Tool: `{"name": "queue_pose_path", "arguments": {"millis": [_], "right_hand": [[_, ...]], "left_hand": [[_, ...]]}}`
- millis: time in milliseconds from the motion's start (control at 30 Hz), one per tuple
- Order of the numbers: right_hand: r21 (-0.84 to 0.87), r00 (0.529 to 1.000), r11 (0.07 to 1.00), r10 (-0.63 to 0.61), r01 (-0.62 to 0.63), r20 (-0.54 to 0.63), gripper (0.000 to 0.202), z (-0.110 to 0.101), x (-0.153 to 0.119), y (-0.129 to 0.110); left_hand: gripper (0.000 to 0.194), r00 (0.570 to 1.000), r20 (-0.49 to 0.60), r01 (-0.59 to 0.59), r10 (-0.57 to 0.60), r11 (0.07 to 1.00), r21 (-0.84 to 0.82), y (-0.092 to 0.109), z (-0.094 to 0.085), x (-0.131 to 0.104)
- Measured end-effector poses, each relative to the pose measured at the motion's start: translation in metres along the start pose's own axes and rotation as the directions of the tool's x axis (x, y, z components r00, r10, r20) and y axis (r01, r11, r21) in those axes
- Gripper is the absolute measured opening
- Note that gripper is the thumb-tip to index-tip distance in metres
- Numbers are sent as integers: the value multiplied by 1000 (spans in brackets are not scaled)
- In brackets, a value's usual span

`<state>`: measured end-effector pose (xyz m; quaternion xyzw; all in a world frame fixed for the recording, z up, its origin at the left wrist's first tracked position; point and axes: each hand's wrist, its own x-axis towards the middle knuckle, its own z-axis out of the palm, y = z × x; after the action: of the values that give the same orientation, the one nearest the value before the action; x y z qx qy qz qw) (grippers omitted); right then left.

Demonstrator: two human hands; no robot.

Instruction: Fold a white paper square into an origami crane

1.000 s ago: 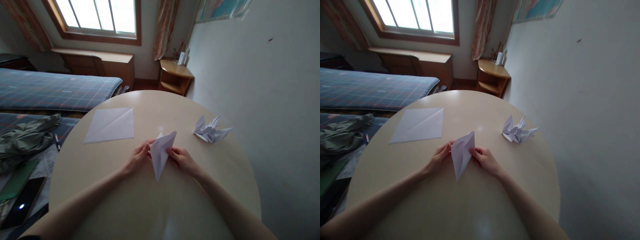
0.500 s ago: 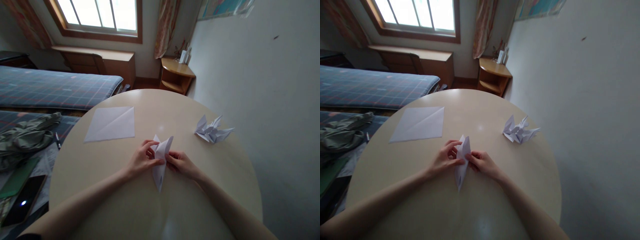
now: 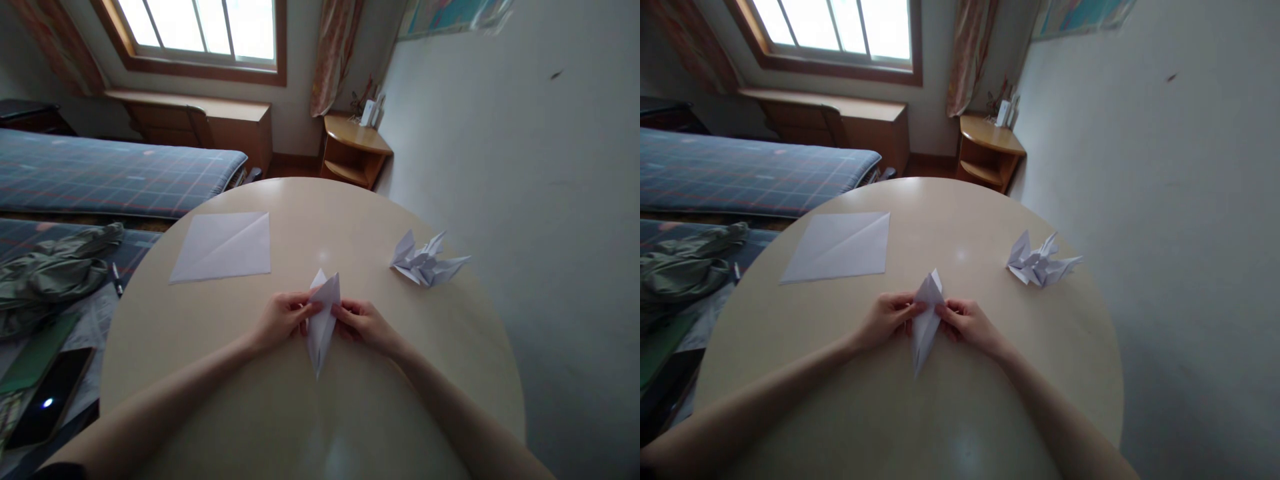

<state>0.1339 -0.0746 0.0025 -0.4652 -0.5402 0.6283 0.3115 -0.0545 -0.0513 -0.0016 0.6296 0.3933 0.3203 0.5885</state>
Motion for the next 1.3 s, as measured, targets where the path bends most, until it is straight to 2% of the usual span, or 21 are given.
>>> {"name": "queue_pose_path", "arguments": {"millis": [167,300,567,800,933,1133,1300], "right_hand": [[23,993,997,-67,70,-92,38,3,2,4],[109,983,985,-118,134,-141,43,5,4,5],[206,975,972,-69,113,-209,45,4,3,-1],[229,976,973,11,40,-218,46,-5,-1,-9],[294,981,956,51,7,-189,44,-10,-1,-7],[342,986,940,44,13,-159,27,-15,-2,-8],[360,998,932,-25,44,-59,29,-15,-3,-7]], "left_hand": [[40,998,-56,3,-6,998,-59,-9,2,2],[41,997,-76,-1,-5,996,-88,-9,3,2],[50,999,-15,24,-28,981,-194,-6,-2,3],[44,998,-47,37,-52,960,-276,-6,-4,5],[43,998,-26,53,-64,950,-307,-1,-8,5],[31,992,-40,92,-117,915,-393,1,-12,4],[24,995,-85,18,-55,922,-386,1,-13,2]]}}
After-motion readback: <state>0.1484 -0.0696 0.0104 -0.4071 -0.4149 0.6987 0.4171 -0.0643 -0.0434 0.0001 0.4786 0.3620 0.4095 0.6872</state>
